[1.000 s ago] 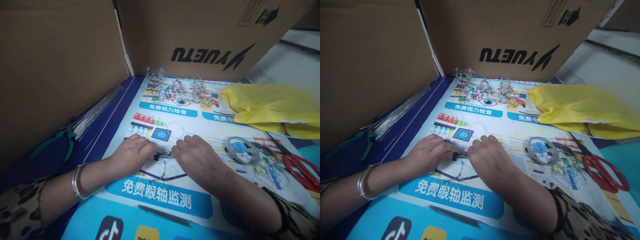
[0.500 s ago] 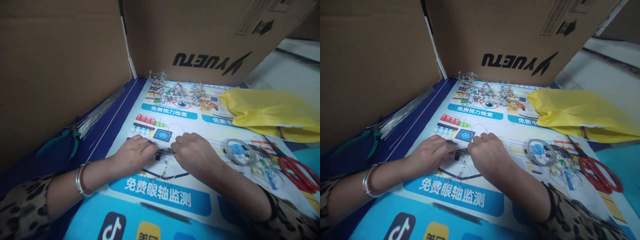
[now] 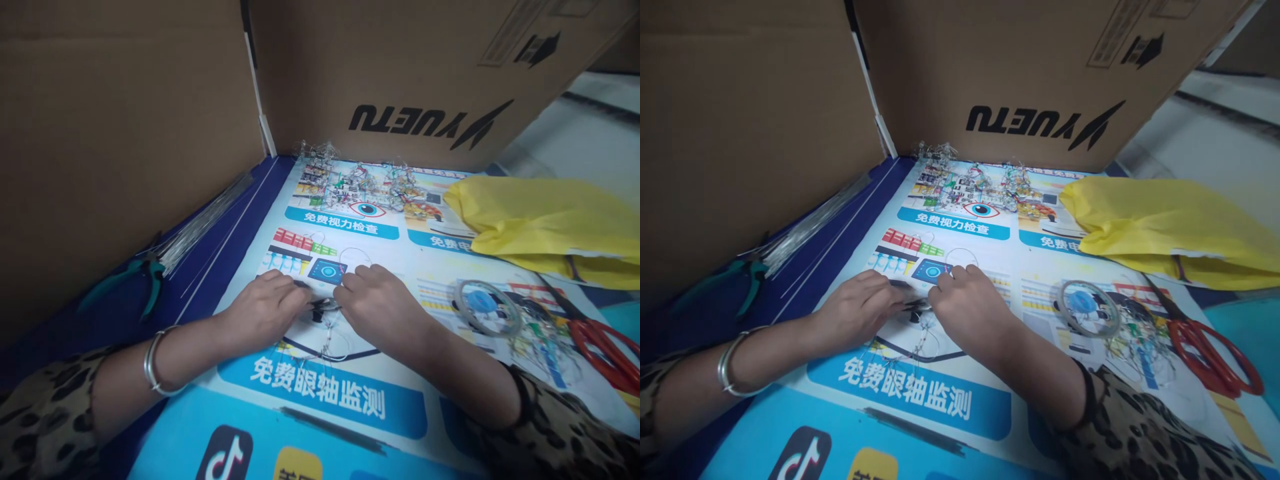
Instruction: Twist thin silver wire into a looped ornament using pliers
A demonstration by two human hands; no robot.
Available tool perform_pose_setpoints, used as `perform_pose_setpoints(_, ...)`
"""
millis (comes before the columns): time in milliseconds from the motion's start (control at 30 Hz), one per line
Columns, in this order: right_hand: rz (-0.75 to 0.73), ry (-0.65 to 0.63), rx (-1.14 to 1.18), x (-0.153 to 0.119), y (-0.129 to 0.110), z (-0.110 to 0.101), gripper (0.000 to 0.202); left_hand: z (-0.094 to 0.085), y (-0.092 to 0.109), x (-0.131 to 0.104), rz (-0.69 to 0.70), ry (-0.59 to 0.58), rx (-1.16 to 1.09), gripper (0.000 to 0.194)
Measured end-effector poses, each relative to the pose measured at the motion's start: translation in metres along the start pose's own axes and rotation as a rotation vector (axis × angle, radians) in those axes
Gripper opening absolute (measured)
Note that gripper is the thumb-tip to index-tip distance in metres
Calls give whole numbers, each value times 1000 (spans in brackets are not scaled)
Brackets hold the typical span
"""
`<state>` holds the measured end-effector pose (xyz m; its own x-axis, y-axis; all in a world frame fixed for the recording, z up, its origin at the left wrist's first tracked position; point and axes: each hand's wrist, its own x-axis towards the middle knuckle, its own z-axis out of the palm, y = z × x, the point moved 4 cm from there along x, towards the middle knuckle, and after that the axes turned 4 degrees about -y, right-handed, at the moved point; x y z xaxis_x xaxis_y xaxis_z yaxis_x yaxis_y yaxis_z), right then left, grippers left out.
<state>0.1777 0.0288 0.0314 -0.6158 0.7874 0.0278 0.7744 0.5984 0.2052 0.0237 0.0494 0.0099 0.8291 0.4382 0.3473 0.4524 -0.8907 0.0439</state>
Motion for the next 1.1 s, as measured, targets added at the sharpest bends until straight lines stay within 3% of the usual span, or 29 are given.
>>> perform_pose_setpoints(533, -2, 22, 24, -5, -3, 7, 10, -1, -1, -1, -38, 27, -42, 13)
perform_pose_setpoints(1100, 35, 78, 1, -7, -7, 12, 12, -8, 4, -4, 120, 132, 29, 2)
